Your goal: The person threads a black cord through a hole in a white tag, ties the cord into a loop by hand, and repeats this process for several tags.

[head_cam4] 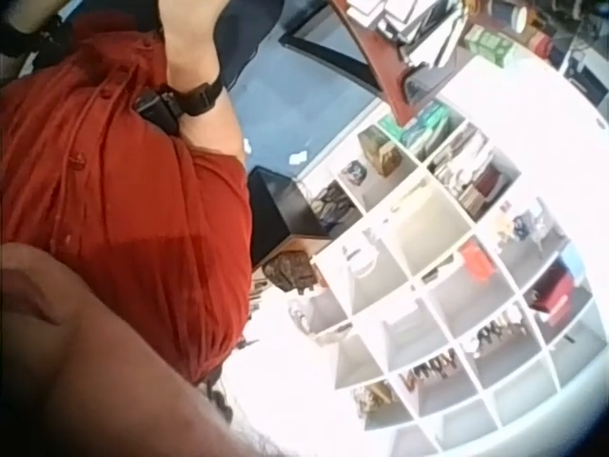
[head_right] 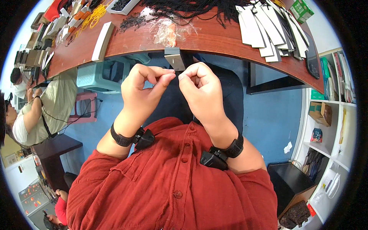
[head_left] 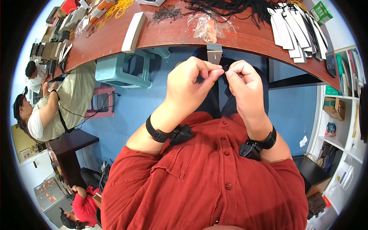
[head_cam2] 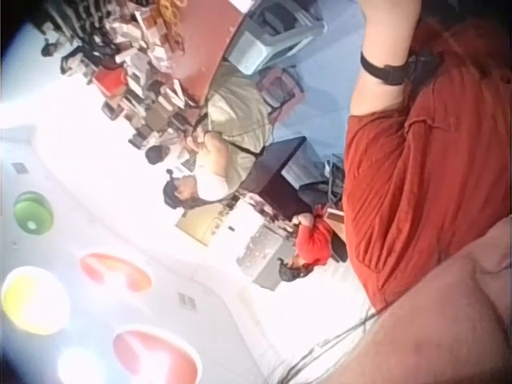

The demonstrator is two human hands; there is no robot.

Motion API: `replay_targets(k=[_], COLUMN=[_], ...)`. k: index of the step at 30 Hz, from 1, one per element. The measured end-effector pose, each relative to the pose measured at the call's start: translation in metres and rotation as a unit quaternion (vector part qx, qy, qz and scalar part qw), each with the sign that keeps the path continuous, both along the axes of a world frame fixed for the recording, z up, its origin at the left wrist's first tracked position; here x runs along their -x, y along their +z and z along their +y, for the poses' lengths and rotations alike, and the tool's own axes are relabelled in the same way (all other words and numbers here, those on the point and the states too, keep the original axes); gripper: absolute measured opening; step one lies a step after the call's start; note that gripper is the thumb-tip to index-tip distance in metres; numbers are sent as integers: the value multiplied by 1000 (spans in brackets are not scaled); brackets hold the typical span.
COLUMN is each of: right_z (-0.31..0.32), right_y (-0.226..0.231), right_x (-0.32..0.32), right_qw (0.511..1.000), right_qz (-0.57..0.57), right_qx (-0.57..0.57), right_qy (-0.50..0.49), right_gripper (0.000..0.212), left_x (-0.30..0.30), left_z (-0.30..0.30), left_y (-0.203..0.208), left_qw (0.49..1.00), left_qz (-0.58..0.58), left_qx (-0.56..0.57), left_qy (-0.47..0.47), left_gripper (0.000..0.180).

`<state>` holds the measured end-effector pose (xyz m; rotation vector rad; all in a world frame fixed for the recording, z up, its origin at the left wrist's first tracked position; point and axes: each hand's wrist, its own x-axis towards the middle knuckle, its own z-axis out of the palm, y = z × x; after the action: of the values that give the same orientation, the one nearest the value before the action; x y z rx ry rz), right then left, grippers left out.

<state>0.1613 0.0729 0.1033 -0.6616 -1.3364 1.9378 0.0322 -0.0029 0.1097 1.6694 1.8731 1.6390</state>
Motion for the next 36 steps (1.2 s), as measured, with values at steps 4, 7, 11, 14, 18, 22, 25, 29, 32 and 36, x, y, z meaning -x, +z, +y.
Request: replay_targets(k=[4, 7, 11, 14, 18, 22, 25, 29, 32, 36], right_z=[-1, -1, -2, -1, 0, 2, 2, 1, 0, -1], right_y=[0, -1, 0, 2, 1, -4, -5, -6, -3, 0], right_x=[0, 1, 2, 2, 3, 3, 3, 2, 2, 2], right_qw=[1000, 1000, 999, 1000, 999, 995, 996, 997, 998, 999], right_qz=[-4, -3, -4, -22, -43, -22, 9, 7, -3, 15], right_qx=[17, 26, 34, 13, -28, -101, -91, -67, -51, 2], right_qy=[0, 3, 7, 0, -8, -10, 3, 24, 37, 37], right_gripper=[7, 7, 7, 5, 4, 3, 2, 1, 3, 4], left_x=[-1, -1, 1, 5, 7, 8, -1, 5, 3, -3], left_z=[-2, -2, -1, 0, 0, -2, -2, -3, -4, 0], left_y=[0, 0, 1, 1, 0, 2, 13, 5, 7, 0], left_qw=[996, 994, 989, 982, 980, 985, 978, 988, 988, 948], left_qz=[82, 106, 141, 179, 188, 170, -182, -114, -109, -303], left_qx=[-9, -39, -53, -62, -66, -23, 92, 86, 93, 64], left_qy=[11, 11, 11, 8, -8, -22, -53, -64, -55, -74], left_gripper=[31, 30, 30, 30, 28, 18, 19, 20, 13, 11])
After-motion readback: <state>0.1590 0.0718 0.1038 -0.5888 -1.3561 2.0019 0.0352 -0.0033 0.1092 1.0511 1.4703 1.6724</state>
